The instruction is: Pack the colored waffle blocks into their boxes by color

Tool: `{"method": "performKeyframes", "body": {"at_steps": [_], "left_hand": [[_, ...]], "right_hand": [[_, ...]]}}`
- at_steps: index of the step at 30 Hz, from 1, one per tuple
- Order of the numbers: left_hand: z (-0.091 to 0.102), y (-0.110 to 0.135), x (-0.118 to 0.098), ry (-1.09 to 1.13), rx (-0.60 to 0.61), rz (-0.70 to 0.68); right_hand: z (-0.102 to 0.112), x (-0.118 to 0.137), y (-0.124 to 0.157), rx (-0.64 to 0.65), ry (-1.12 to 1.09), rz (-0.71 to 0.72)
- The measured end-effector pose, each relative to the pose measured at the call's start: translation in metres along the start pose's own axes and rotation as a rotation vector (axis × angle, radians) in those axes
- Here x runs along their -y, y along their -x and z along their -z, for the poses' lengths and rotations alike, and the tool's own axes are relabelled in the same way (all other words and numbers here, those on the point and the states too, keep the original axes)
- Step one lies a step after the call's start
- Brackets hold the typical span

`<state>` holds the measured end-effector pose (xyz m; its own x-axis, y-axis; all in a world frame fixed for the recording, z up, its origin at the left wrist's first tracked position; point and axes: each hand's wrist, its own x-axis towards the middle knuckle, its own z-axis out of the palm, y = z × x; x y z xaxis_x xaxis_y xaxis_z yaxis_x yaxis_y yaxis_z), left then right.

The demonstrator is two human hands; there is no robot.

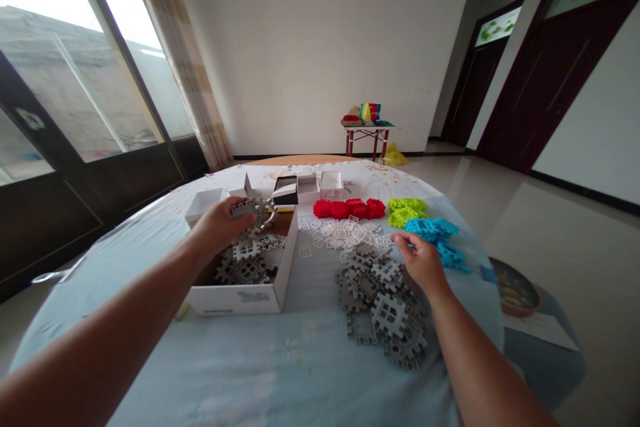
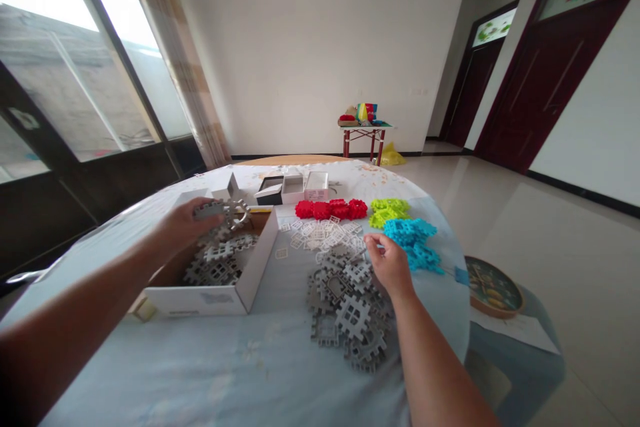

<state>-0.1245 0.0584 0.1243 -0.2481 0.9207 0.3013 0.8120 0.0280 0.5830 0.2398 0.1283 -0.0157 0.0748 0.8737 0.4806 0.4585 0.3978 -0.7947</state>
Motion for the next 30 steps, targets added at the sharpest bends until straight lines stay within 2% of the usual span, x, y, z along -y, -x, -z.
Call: {"method": "performKeyframes", "body": {"at_steps": [3, 6, 9, 12, 14, 17, 21, 25, 30], "left_hand": [[-0.011, -0.019, 0.023, 0.018, -0.018, 0.043], [-0.016, -0.023, 0.030, -0.014, -0.104, 0.071], [-0.015, -0.010, 0.013, -0.064, -0.157, -0.038], [-0.018, 0.017, -0.021, -0.034, -0.110, -0.182], [-0.026, 0.039, -0.045, -0.031, -0.015, -0.325], [-0.052, 0.074, -0.070, -0.045, 0.182, -0.546], [-0.098, 0.107, -0.076, -0.077, 0.399, -0.666], [-0.130, 0.111, -0.067, -0.151, 0.452, -0.658], [-0.145, 0.093, -0.060, -0.214, 0.567, -0.687]], "right_hand": [[0.001, 0.001, 0.000, -0.001, 0.006, 0.012], [0.001, 0.003, 0.001, -0.001, 0.012, 0.010], [0.001, 0.004, 0.000, 0.000, 0.024, 0.005], [0.001, 0.004, -0.002, -0.001, 0.040, 0.001], [0.000, 0.003, -0.003, -0.006, 0.042, 0.005], [0.000, 0.000, -0.003, -0.021, 0.031, 0.014], [0.001, 0.000, -0.002, -0.030, 0.018, 0.010], [0.001, 0.003, -0.002, -0.031, 0.024, 0.017], [0.000, 0.004, -0.002, -0.036, 0.022, 0.013]]}}
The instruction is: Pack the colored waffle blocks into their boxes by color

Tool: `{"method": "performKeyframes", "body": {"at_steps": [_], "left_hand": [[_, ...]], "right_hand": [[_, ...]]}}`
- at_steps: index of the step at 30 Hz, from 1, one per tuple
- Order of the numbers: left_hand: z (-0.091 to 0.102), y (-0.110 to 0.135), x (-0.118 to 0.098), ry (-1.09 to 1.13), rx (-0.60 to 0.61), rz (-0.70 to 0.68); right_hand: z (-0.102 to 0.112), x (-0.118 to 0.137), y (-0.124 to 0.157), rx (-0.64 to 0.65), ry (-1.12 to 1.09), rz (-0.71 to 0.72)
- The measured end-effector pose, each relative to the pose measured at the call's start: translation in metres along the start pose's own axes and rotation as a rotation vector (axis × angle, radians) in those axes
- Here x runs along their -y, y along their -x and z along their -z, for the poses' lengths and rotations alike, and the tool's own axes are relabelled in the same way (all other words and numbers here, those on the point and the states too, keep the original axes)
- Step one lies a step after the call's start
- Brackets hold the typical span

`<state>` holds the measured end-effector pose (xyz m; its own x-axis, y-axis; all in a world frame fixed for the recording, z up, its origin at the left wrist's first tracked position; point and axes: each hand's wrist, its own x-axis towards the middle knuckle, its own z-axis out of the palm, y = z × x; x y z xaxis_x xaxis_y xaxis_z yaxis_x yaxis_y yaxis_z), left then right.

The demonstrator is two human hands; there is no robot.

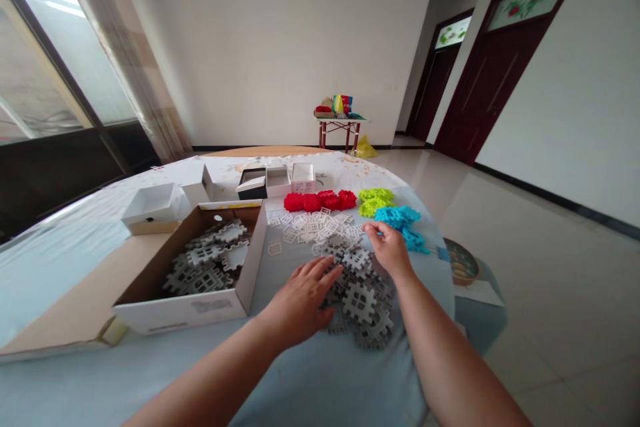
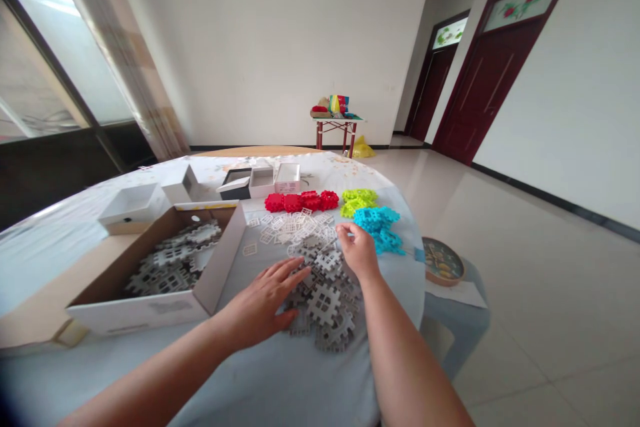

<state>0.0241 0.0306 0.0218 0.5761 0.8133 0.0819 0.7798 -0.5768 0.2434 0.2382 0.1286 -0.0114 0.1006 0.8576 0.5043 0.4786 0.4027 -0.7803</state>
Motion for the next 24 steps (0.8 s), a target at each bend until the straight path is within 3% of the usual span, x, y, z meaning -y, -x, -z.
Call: {"method": "performKeyframes", "body": {"at_steps": [7, 12, 19, 24], "left_hand": [[0.006, -0.013, 0.000, -0.036, 0.052, -0.013], [0.010, -0.004, -0.003, -0.081, 0.036, -0.015], [0.005, 0.007, 0.005, -0.120, 0.005, 0.090], [0.007, 0.015, 0.011, 0.069, -0.091, 0.176]], "right_hand": [[0.002, 0.002, 0.000, 0.006, 0.002, -0.006], [0.002, 0.004, 0.001, 0.009, 0.001, -0.005], [0.002, 0.002, 0.001, 0.023, -0.008, -0.009], [0.002, 0.001, 0.001, 0.025, 0.001, -0.006]]}}
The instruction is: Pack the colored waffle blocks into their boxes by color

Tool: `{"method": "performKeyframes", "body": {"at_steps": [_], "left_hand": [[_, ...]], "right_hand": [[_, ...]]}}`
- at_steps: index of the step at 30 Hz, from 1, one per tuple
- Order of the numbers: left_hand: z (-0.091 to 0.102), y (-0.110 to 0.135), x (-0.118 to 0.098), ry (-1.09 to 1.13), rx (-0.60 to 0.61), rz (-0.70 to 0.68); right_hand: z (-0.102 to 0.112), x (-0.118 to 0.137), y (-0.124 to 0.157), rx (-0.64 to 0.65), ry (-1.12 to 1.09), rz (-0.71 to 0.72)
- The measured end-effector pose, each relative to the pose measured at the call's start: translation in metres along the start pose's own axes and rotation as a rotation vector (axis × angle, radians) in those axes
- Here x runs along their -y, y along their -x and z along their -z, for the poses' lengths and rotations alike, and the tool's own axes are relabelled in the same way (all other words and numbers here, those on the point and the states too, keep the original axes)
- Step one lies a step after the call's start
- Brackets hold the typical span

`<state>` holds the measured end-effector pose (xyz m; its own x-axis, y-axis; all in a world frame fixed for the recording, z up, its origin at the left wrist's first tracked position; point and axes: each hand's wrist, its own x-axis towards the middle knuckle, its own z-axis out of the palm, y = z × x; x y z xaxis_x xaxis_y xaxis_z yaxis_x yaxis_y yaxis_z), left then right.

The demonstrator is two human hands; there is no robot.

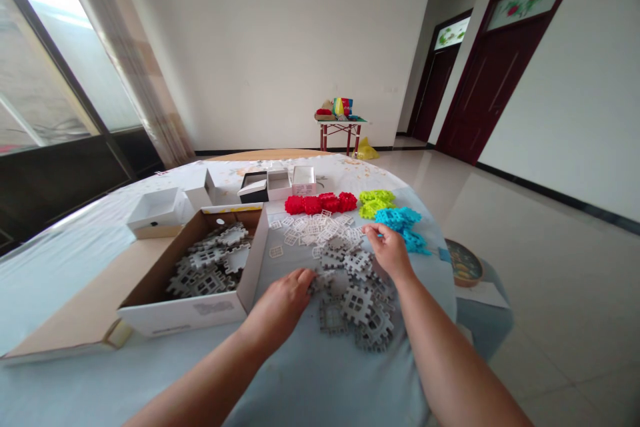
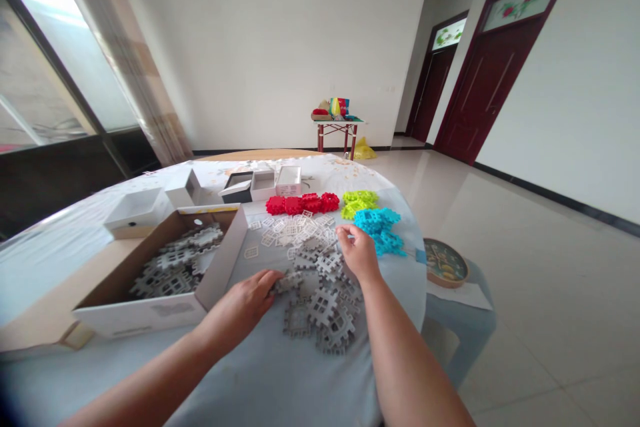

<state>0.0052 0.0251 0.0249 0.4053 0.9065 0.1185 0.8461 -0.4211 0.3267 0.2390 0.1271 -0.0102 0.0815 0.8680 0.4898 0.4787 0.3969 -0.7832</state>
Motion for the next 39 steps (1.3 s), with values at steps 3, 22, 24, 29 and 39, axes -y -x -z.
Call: {"method": "performKeyframes", "body": {"at_steps": [3, 22, 24, 29, 39], "left_hand": [[0.010, 0.007, 0.004, 0.123, -0.117, 0.110], [0.139, 0.034, 0.098, -0.089, -0.525, 0.565], [0.133, 0.032, 0.074, -0.126, -0.515, 0.487], [0.096, 0.021, 0.007, -0.031, -0.352, 0.204], [-0.003, -0.018, -0.010, -0.124, 0.032, 0.221]], "right_hand": [[0.000, 0.000, 0.000, -0.003, 0.019, 0.004], [-0.001, -0.002, 0.001, 0.003, 0.011, 0.016], [-0.001, -0.001, 0.001, 0.003, 0.017, 0.013], [-0.001, 0.000, 0.001, 0.000, 0.019, 0.011], [-0.001, -0.001, 0.000, -0.003, -0.007, 0.007]]}}
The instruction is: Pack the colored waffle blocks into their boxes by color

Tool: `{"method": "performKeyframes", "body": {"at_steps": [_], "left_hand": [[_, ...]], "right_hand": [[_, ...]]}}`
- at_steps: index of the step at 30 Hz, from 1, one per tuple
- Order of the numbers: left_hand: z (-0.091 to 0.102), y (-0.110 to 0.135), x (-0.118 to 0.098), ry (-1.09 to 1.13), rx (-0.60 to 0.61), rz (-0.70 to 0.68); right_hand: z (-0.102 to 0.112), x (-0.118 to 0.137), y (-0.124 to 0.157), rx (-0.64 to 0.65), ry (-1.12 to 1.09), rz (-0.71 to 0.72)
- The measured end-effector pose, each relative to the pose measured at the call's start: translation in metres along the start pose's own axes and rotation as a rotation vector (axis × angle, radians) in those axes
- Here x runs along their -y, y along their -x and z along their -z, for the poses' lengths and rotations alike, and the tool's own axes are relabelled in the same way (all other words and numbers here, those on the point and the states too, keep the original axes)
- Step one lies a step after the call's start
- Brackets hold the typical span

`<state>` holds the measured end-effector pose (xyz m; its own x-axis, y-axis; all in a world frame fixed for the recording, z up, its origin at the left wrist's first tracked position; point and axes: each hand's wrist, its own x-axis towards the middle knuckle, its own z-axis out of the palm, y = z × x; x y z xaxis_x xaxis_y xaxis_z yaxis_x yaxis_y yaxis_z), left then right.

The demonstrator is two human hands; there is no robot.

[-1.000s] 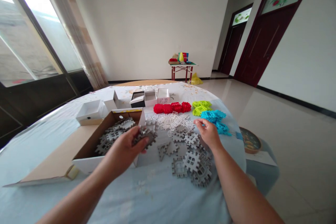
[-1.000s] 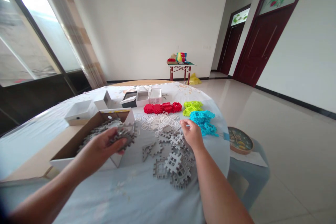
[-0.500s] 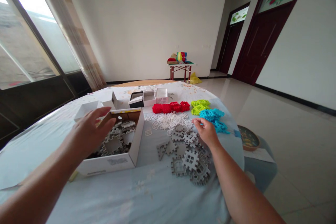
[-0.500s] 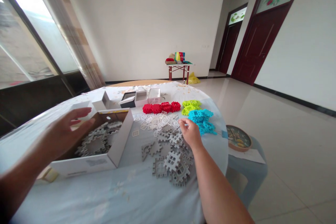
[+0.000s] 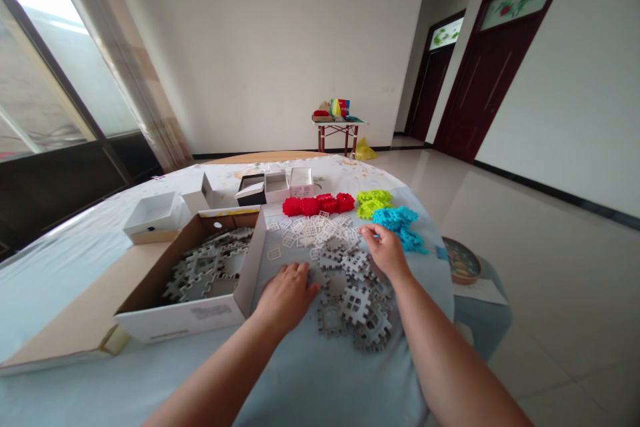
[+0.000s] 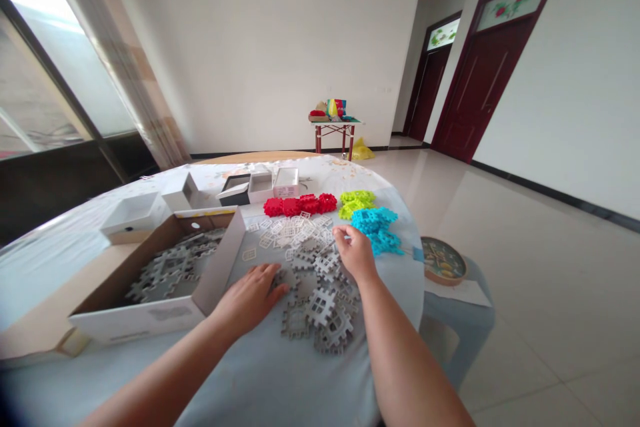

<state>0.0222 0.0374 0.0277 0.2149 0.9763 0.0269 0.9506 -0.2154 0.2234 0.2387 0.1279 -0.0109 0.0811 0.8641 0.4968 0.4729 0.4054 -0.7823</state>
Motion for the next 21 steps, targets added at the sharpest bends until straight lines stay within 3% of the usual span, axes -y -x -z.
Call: {"method": "performKeyframes", "body": {"at_steps": [8, 15, 18, 21], "left_hand": [[-0.013, -0.022, 0.011, 0.199, -0.016, 0.063], [-0.012, -0.021, 0.026, 0.361, -0.005, 0.091], [-0.006, -0.017, 0.020, 0.607, 0.104, 0.107], [-0.002, -0.010, -0.001, 0.746, 0.194, 0.025]], "right_hand": [[0.000, -0.001, -0.001, 0.014, 0.001, -0.005], [0.001, 0.000, 0.000, 0.011, 0.001, 0.000], [0.000, 0.001, 0.000, 0.013, 0.000, -0.006], [0.000, 0.002, 0.000, 0.007, 0.004, -0.013]]}}
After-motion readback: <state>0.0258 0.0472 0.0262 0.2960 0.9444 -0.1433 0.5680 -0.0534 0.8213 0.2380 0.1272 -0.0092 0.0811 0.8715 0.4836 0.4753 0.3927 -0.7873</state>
